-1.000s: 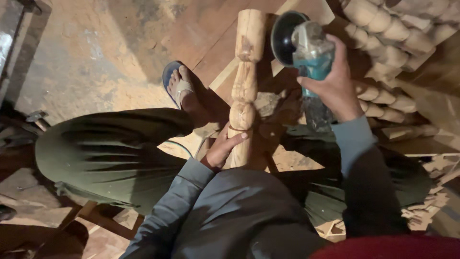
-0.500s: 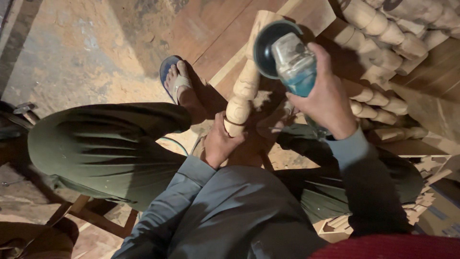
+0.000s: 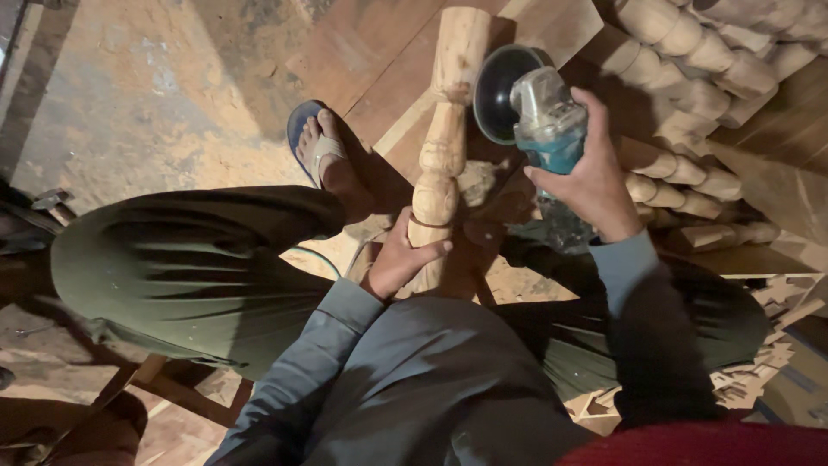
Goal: The person attaches a sanding disc to an angle grinder and then sands a turned wooden spindle. They hold the spindle with one hand and move the grinder along its contours to smooth the surface.
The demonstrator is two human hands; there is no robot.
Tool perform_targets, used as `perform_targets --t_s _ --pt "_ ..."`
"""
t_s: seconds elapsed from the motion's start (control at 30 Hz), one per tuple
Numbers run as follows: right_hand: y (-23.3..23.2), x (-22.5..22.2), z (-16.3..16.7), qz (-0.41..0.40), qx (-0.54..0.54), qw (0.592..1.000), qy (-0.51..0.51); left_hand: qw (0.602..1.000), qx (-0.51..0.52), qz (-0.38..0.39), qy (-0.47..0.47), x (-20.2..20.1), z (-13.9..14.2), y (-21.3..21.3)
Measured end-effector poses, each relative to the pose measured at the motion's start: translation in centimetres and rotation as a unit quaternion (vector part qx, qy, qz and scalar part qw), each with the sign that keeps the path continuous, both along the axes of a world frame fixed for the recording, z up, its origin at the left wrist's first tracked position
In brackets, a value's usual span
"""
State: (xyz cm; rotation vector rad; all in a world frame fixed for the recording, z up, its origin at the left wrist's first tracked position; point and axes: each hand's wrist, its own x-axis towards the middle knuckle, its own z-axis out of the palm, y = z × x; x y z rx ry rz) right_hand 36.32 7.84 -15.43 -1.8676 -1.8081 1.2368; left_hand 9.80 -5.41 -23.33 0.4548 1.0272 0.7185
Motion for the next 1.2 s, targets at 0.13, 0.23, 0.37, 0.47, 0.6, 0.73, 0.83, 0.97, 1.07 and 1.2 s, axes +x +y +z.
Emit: perform_targets --t_s 0.13,0.23,0.37,0.47,0.6,0.73,0.83,0.97,1.07,1.2 --pt "-0.7 0.5 -0.8 -0.051 -0.012 0.998 0.027 0.999 0.031 0.003 0.025 0.1 0.0 0.0" --pt "-0.6 0.3 0.0 -0.046 -0.009 0.999 0.013 0.981 0.05 -0.034 0.182 -0.1 0.5 0.1" --pt "0.7 -0.8 2.0 0.024 0.022 0.998 -0.056 0.933 0.097 -0.079 0.339 0.0 1.0 0.4" --pt "1.9 -2.4 2.6 0.027 -0.035 0.993 -0.106 0.938 0.092 -0.063 0.327 -0.1 1.3 0.7" --pt "2.5 -2.9 2.7 0.051 -0.005 0.994 -0.097 0.947 0.078 -0.069 0.304 -0.5 1.6 0.8" --pt "2.3 -1.6 1.7 0.039 -0.001 0.997 -0.071 0.97 0.07 -0.054 0.227 -0.5 1.3 0.8" --pt "1.6 -0.2 0.5 0.009 -0.012 0.999 -0.028 0.987 0.057 -0.031 0.145 -0.2 0.8 0.7" --pt "0.6 1.1 -0.8 -0.023 -0.004 1.0 0.002 0.996 0.036 -0.022 0.083 0.2 0.3 0.6" --pt "0.0 1.1 -1.0 -0.041 0.011 0.998 0.037 0.999 0.006 -0.006 0.043 0.2 0.3 0.6" --pt "-0.9 0.7 0.7 -0.067 0.006 0.998 -0.002 0.993 0.033 -0.024 0.113 0.0 0.8 0.5"
